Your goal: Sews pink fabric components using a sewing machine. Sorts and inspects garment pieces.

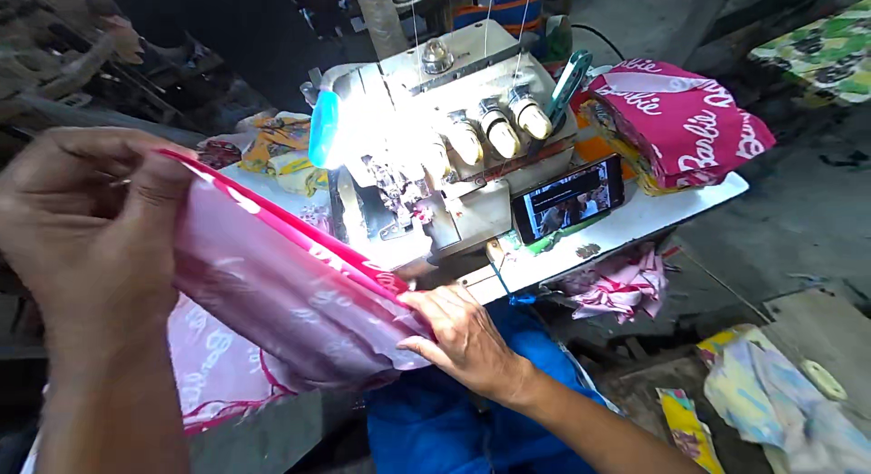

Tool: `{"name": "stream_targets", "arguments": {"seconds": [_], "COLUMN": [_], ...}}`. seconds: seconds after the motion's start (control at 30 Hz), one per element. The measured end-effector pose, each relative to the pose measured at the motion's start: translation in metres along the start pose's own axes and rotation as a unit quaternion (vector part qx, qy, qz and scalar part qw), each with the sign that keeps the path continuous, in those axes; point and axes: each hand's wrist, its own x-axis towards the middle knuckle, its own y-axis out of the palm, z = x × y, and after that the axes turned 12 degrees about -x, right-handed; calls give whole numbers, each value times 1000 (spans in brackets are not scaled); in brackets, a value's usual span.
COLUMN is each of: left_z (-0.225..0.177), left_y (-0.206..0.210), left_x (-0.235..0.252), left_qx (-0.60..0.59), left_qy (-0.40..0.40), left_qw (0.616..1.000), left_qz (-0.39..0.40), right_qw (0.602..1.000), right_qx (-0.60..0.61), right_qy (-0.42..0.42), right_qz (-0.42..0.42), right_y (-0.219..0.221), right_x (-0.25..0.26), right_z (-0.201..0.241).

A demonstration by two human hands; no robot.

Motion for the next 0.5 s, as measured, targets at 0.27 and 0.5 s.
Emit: {"name": "stream_targets", "arguments": {"seconds": [0.27,0.5], "left_z": [12,34], "left_y": [-5,14], "left_x": [8,-13], "left_qx": [-37,-3], "left_qy": [-8,-69], "left_qw": [999,996], "left_qz": [22,47], "right_qw": [995,995], "right_qx": [64,-36], "right_qy": [-25,82], "right_qz": [70,52], "right_y": [-15,-57], "right_x": [-29,-76], "right_z": [-1,-30]}}
